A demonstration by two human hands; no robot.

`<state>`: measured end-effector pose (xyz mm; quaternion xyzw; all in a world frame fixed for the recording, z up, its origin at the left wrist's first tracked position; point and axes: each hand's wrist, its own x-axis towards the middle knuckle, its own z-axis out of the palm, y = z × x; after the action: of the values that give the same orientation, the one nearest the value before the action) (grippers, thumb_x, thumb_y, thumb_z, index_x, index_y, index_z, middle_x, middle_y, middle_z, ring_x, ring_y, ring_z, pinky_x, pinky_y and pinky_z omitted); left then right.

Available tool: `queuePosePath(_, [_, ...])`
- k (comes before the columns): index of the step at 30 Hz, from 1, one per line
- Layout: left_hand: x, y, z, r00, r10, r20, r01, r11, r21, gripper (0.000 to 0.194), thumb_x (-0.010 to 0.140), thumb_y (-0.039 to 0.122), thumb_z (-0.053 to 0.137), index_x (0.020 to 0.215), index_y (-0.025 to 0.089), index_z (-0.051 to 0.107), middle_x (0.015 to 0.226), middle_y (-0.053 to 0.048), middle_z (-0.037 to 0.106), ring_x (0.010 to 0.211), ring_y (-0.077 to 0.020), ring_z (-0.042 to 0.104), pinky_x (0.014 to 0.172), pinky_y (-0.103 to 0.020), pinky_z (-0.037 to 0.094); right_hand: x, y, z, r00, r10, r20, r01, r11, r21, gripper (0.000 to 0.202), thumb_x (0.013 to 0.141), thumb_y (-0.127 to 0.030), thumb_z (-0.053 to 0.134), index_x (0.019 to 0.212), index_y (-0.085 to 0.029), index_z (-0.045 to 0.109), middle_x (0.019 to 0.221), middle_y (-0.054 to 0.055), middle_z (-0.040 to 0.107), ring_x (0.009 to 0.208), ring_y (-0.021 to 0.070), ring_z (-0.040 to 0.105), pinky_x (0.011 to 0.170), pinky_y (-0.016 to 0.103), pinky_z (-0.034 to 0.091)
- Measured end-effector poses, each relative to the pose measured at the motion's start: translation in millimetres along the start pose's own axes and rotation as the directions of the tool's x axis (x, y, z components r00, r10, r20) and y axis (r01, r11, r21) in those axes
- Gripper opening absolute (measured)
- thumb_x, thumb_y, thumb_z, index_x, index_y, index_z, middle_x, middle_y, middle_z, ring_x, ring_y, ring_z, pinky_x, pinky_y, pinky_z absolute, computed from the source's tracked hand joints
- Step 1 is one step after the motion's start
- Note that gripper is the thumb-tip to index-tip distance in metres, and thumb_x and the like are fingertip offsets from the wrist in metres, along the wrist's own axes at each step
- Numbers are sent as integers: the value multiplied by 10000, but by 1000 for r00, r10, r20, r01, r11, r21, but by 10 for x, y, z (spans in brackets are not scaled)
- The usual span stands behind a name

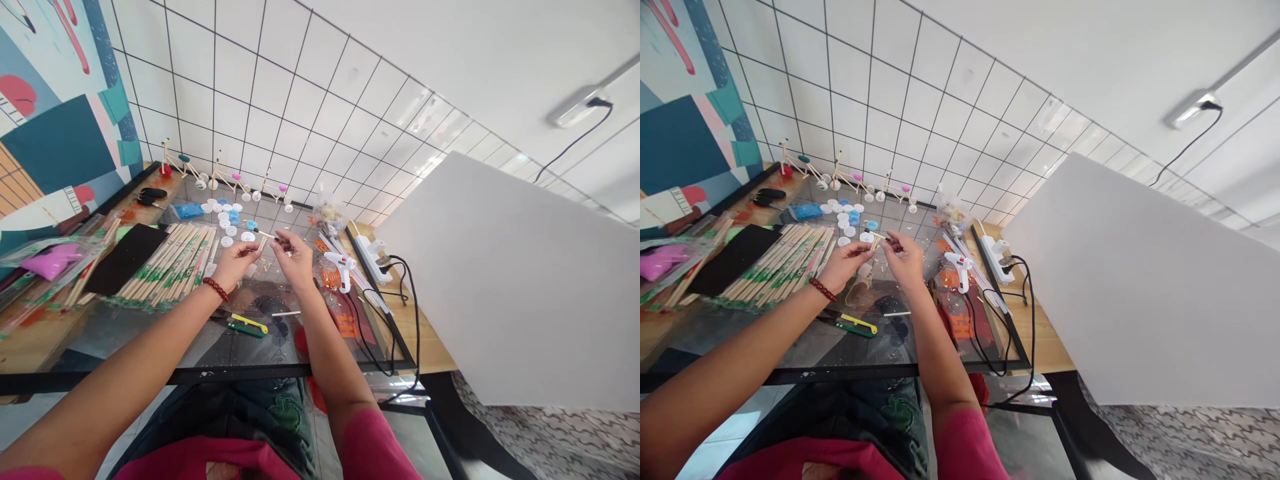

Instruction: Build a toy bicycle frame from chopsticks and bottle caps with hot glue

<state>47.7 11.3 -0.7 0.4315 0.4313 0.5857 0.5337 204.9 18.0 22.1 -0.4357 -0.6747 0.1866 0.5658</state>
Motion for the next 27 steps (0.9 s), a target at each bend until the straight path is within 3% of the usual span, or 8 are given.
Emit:
queuePosePath(7, [7, -14, -3, 1000, 1, -2, -1, 1000, -8, 482, 478, 500, 898, 815, 181, 768, 824, -50, 719, 810, -212, 620, 819, -374, 487, -4, -50, -14, 999, -37, 24, 39, 997, -59, 197, 860, -330, 630, 940, -214, 767, 827, 34, 739, 715, 156, 634, 714, 289, 535])
queuePosePath(14, [2, -14, 3, 1000, -4, -3, 4, 1000, -7, 486, 470, 484, 904, 821, 178, 766, 802, -45, 714, 790, -209, 620, 794, -368, 487, -8, -22, 16, 999, 37, 0, -37, 999, 3, 340, 812, -346, 669, 1113, -195, 714, 835, 18, 706, 702, 133, 609, 731, 279, 538])
queuePosePath(27, [-4, 10, -1, 1000, -17, -17, 17, 999, 29, 544, 426, 378, 929, 901, 179, 753, 827, -41, 712, 783, -203, 624, 775, -361, 499, -1, -18, 15, 997, 70, 41, -73, 995, 63, 339, 816, -341, 659, 1114, -180, 679, 797, 8, 696, 691, 127, 613, 725, 280, 531])
